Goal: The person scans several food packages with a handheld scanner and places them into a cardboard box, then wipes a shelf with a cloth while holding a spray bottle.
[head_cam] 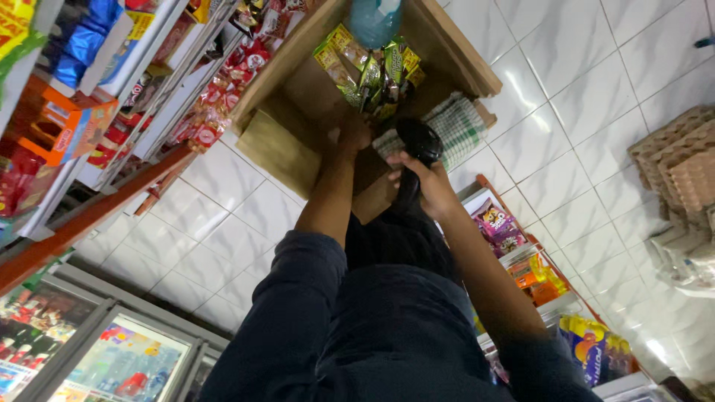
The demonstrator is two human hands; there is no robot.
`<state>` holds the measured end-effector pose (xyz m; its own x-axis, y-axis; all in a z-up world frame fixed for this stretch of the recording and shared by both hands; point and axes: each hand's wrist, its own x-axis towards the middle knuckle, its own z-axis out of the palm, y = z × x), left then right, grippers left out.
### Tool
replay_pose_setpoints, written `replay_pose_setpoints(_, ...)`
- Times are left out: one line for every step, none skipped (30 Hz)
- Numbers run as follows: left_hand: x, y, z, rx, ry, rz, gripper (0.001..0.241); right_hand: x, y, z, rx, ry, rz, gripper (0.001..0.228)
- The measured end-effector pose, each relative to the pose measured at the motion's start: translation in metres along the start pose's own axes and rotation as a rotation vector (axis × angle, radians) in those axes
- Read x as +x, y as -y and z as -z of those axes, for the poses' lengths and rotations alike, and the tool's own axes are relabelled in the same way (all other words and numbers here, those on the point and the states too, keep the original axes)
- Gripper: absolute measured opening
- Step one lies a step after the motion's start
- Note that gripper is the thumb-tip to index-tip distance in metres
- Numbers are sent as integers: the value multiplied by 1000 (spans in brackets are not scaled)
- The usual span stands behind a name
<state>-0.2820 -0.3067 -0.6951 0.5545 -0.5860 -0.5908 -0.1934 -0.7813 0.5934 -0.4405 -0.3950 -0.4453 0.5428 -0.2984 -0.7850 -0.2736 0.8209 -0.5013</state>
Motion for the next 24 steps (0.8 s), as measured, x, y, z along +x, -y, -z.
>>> replay_pose_setpoints(4,2,-7,9,21,30,17,3,-1,4,-12,-6,-6,28)
replay_pose_setpoints(6,4,-16,17,31,56,17,6,-3,8,-27,-13,-12,27)
replay_pose_setpoints(7,6,-23,26,41,82,18,6,-4,13,-42,-20,-17,26)
replay_pose_setpoints(12,8,-24,34,46,107,18,9,-4,15,-12,-17,-36,27)
replay_pose_setpoints(15,8,-27,45,34,122,18,10,-4,16,17,-14,-55,27)
replay_pose_setpoints(18,10,-29,58,27,142,18,11,-3,16,48,-14,-73,28)
replay_pose_setpoints(20,11,-32,62,20,158,19,13,-2,17,49,-8,-81,27)
replay_pose_setpoints(19,12,-35,79,8,176,19,13,0,16,52,-5,-89,26)
replay_pose_setpoints(17,12,-38,92,-5,193,19,11,1,16,56,-2,-98,25)
replay_pose_setpoints(21,12,-40,100,-23,205,19,11,2,15,48,0,-102,25)
replay_pose_setpoints(26,12,-41,108,-32,216,19,10,2,13,40,2,-106,25)
replay_pose_setpoints(32,11,-43,111,-41,224,20,10,4,11,30,2,-110,26)
replay_pose_setpoints(38,10,-45,110,-50,234,20,13,8,11,18,0,-120,26)
replay_pose_setpoints(37,11,-49,107,-41,243,20,14,9,12,12,-4,-136,26)
replay_pose_setpoints(36,12,-53,105,-39,253,20,14,9,12,6,-7,-152,26)
replay_pose_setpoints(37,12,-55,96,-33,255,21,14,8,11,17,-12,-158,26)
replay_pose_setpoints(37,14,-55,96,-41,263,21,13,8,11,29,-17,-163,26)
replay_pose_setpoints(36,14,-58,94,-37,269,21,12,7,12,41,-26,-171,27)
replay_pose_setpoints(33,16,-60,89,-34,277,21,12,6,13,32,-10,-161,26)
replay_pose_setpoints(31,17,-58,85,-38,280,21,13,6,14,25,8,-146,25)
replay_pose_setpoints(28,17,-57,79,-37,276,22,12,5,15,18,26,-132,25)
replay_pose_setpoints(29,17,-52,70,-43,272,22,15,5,15,19,15,-133,25)
replay_pose_setpoints(30,17,-46,48,-49,263,22,17,4,15,20,4,-135,25)
replay_pose_setpoints(27,16,-40,23,-48,253,22,15,2,15,23,-10,-139,25)
